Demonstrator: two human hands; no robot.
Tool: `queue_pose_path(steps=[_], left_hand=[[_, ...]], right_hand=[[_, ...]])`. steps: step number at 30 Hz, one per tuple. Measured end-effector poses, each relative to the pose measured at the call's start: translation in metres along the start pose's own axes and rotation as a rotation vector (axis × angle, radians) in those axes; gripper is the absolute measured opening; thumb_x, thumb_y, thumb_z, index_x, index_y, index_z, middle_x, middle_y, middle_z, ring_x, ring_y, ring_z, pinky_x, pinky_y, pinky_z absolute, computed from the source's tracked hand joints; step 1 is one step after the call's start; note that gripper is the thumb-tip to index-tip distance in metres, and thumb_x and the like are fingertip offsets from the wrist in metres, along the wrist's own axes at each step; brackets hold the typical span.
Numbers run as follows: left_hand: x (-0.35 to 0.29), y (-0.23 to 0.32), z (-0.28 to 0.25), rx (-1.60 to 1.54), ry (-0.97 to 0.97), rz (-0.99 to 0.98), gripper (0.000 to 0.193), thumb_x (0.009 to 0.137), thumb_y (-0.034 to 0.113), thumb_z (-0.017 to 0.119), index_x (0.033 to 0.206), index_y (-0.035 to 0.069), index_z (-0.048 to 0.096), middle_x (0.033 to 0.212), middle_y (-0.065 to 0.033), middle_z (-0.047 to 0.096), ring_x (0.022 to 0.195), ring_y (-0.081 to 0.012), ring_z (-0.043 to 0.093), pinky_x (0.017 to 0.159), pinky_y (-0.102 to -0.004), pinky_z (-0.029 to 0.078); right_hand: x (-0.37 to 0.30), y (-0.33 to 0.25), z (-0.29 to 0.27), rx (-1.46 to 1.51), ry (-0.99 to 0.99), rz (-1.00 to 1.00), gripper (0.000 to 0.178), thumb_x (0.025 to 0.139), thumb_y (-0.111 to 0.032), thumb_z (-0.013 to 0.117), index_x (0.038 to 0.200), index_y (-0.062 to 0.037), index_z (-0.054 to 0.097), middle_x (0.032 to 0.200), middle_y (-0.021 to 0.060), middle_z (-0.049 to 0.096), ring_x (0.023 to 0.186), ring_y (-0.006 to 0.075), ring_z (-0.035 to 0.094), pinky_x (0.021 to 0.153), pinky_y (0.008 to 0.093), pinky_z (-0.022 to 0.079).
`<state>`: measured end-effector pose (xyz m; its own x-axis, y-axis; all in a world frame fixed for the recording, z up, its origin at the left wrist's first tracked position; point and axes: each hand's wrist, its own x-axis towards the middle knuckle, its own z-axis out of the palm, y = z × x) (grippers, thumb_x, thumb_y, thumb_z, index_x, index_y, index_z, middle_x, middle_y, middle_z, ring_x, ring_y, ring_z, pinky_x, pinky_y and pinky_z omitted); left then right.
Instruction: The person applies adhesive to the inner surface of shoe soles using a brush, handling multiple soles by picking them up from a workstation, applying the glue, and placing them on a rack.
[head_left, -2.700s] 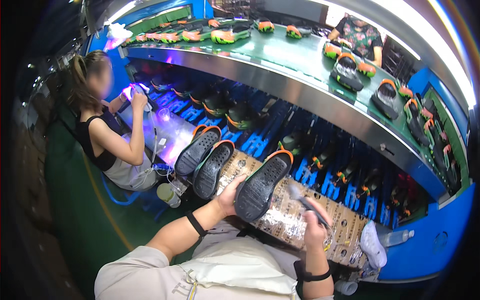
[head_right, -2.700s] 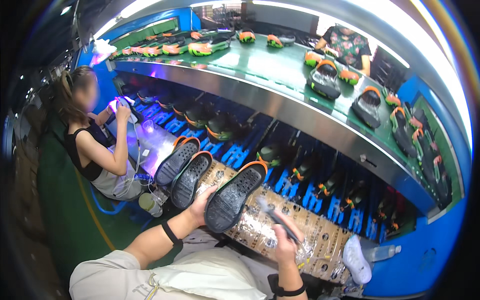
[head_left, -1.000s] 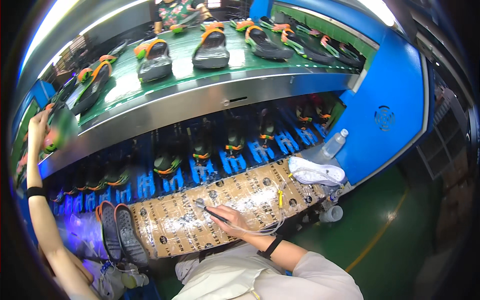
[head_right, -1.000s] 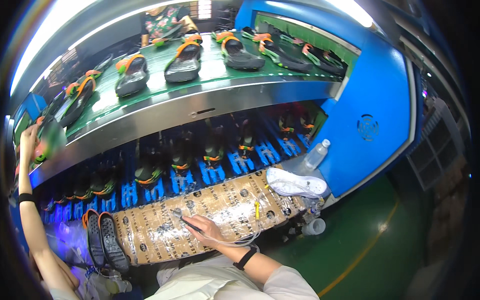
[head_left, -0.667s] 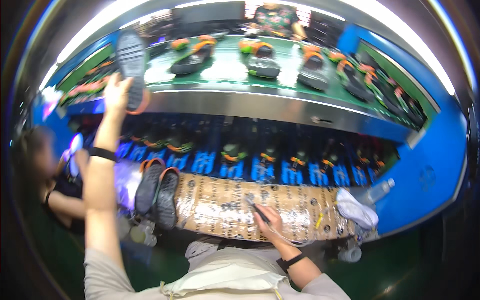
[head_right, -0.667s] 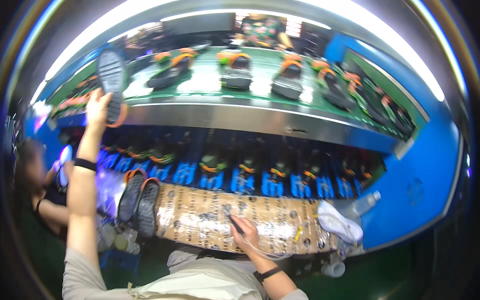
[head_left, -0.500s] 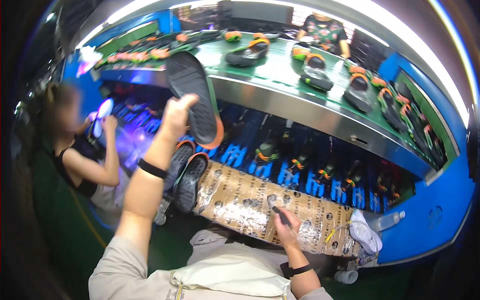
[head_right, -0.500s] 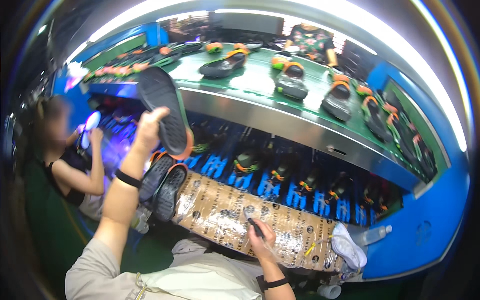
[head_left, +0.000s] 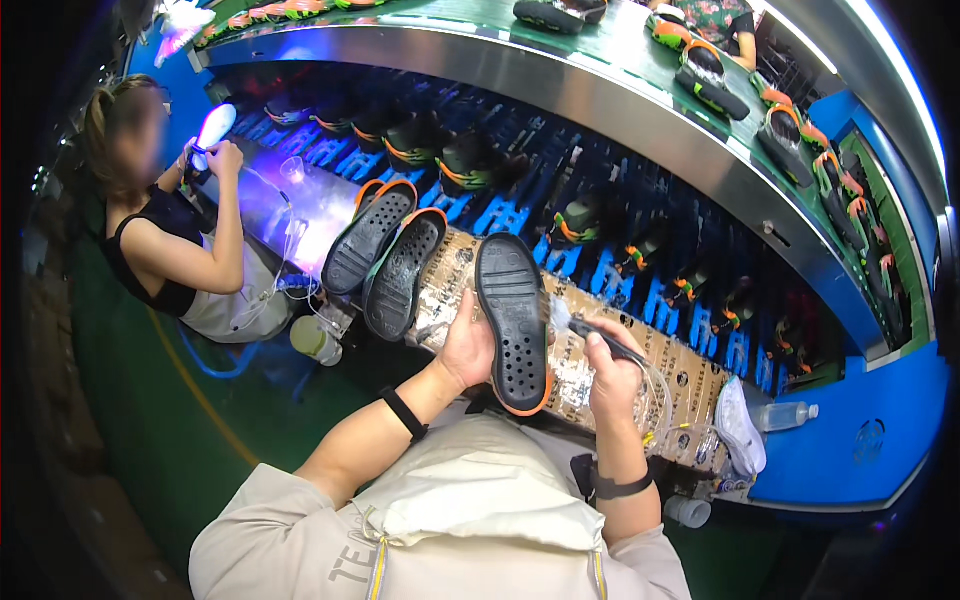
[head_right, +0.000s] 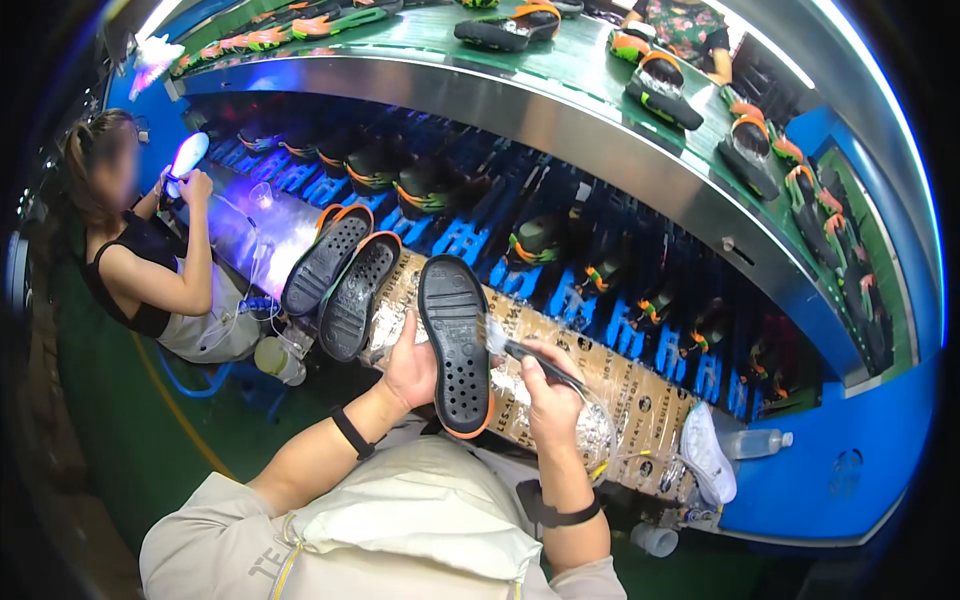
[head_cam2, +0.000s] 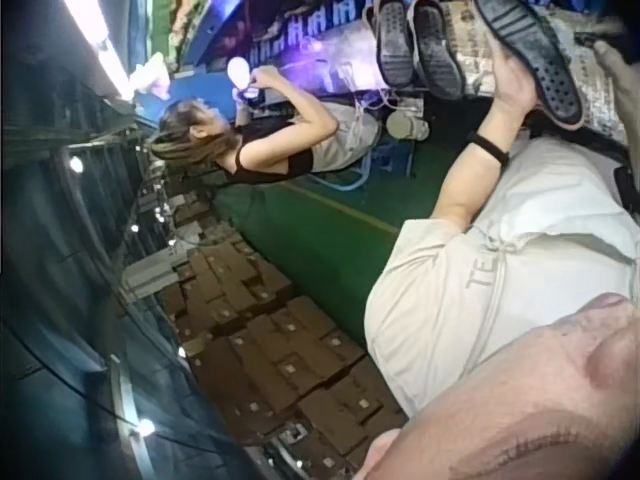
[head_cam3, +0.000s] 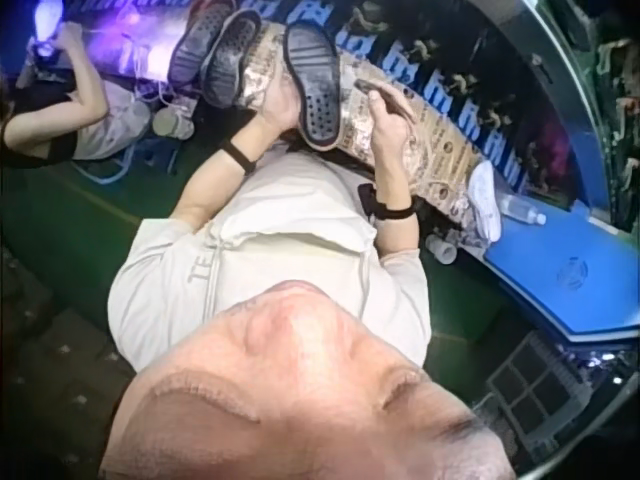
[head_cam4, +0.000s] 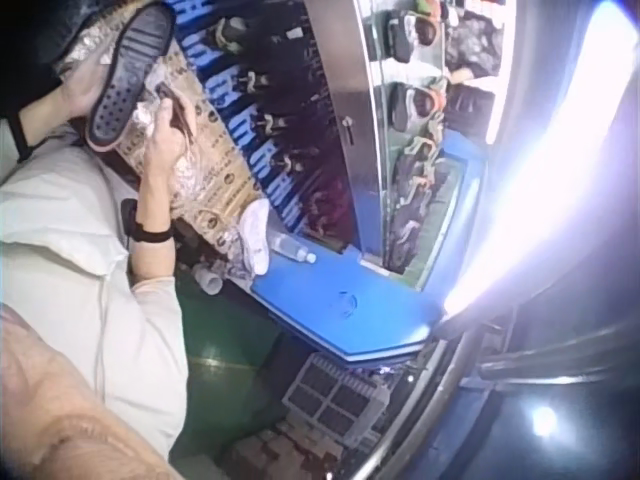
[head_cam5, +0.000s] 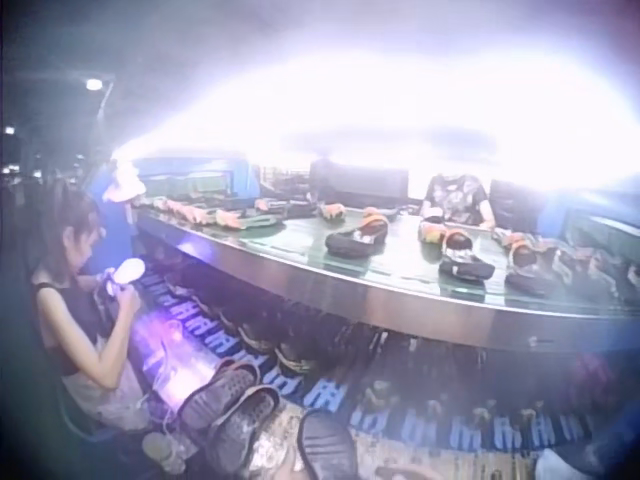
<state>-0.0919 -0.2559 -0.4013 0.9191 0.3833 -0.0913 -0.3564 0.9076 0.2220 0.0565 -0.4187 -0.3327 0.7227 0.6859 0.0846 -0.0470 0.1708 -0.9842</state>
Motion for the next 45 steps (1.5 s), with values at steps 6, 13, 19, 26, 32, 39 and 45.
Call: queue_pose_path(steps=[6, 13, 19, 26, 32, 39, 45], left_hand=[[-0.005, -0.011, -0.005, 0.091, 0.042, 0.002, 0.095, 0.108, 0.08, 0.022, 0.165, 0.007, 0.043, 0.161, -0.0168, 0.055, 0.148, -0.0325, 0.054, 0.125, -0.0527, 0.042], [-0.006, -0.015, -0.008, 0.041, -0.009, -0.048, 0.089, 0.111, 0.076, 0.023, 0.164, 0.008, 0.045, 0.16, -0.0136, 0.057, 0.146, -0.029, 0.057, 0.124, -0.0487, 0.044], [-0.009, -0.018, -0.005, 0.081, 0.035, -0.093, 0.094, 0.109, 0.079, 0.024, 0.166, 0.008, 0.043, 0.165, -0.014, 0.052, 0.15, -0.03, 0.052, 0.127, -0.0487, 0.039], [-0.01, -0.02, 0.0, 0.084, -0.012, -0.097, 0.091, 0.11, 0.077, 0.023, 0.167, 0.008, 0.041, 0.167, -0.0132, 0.051, 0.152, -0.0296, 0.051, 0.128, -0.0483, 0.038], [-0.007, -0.025, 0.013, 0.269, 0.017, -0.028, 0.086, 0.113, 0.073, 0.019, 0.167, 0.009, 0.04, 0.163, -0.0121, 0.053, 0.149, -0.0285, 0.052, 0.128, -0.0476, 0.039], [0.01, -0.008, -0.009, 0.243, 0.032, 0.0, 0.092, 0.111, 0.076, 0.014, 0.16, 0.006, 0.05, 0.156, -0.0154, 0.06, 0.145, -0.0325, 0.057, 0.128, -0.051, 0.039], [0.002, -0.019, 0.004, 0.122, -0.106, -0.085, 0.087, 0.113, 0.073, 0.016, 0.166, 0.01, 0.043, 0.161, -0.0108, 0.056, 0.148, -0.0276, 0.054, 0.127, -0.0468, 0.041]], right_hand=[[0.018, -0.003, 0.036, -0.102, -0.074, -0.05, 0.024, 0.099, -0.006, 0.075, 0.121, 0.0012, 0.077, 0.104, 0.0035, 0.077, 0.09, 0.0086, 0.067, 0.082, 0.0261, 0.055], [0.025, -0.008, 0.051, -0.149, -0.03, -0.087, 0.021, 0.097, -0.008, 0.075, 0.116, 0.0007, 0.078, 0.098, 0.0002, 0.074, 0.086, 0.0064, 0.063, 0.08, 0.0237, 0.051], [0.026, -0.007, 0.057, -0.237, -0.012, -0.132, 0.022, 0.096, -0.007, 0.075, 0.116, -0.0001, 0.079, 0.095, 0.0011, 0.075, 0.084, 0.0064, 0.064, 0.078, 0.0248, 0.052], [0.027, -0.005, 0.062, -0.294, 0.04, -0.227, 0.023, 0.093, -0.009, 0.078, 0.115, -0.001, 0.079, 0.091, 0.0069, 0.078, 0.079, 0.0106, 0.069, 0.073, 0.0293, 0.056], [0.016, -0.004, 0.066, -0.449, 0.008, -0.361, 0.023, 0.091, -0.007, 0.078, 0.113, -0.0011, 0.078, 0.095, 0.0157, 0.079, 0.082, 0.0236, 0.076, 0.075, 0.0339, 0.058], [-0.005, -0.066, 0.015, -0.893, -0.618, -0.294, 0.024, 0.088, -0.011, 0.081, 0.11, -0.0018, 0.079, 0.103, 0.0211, 0.078, 0.093, 0.0356, 0.077, 0.091, 0.0457, 0.058], [0.018, -0.062, 0.028, -0.479, -0.167, -0.247, 0.024, 0.092, -0.006, 0.08, 0.116, -0.0003, 0.081, 0.106, 0.0132, 0.081, 0.096, 0.019, 0.075, 0.086, 0.0332, 0.058]])
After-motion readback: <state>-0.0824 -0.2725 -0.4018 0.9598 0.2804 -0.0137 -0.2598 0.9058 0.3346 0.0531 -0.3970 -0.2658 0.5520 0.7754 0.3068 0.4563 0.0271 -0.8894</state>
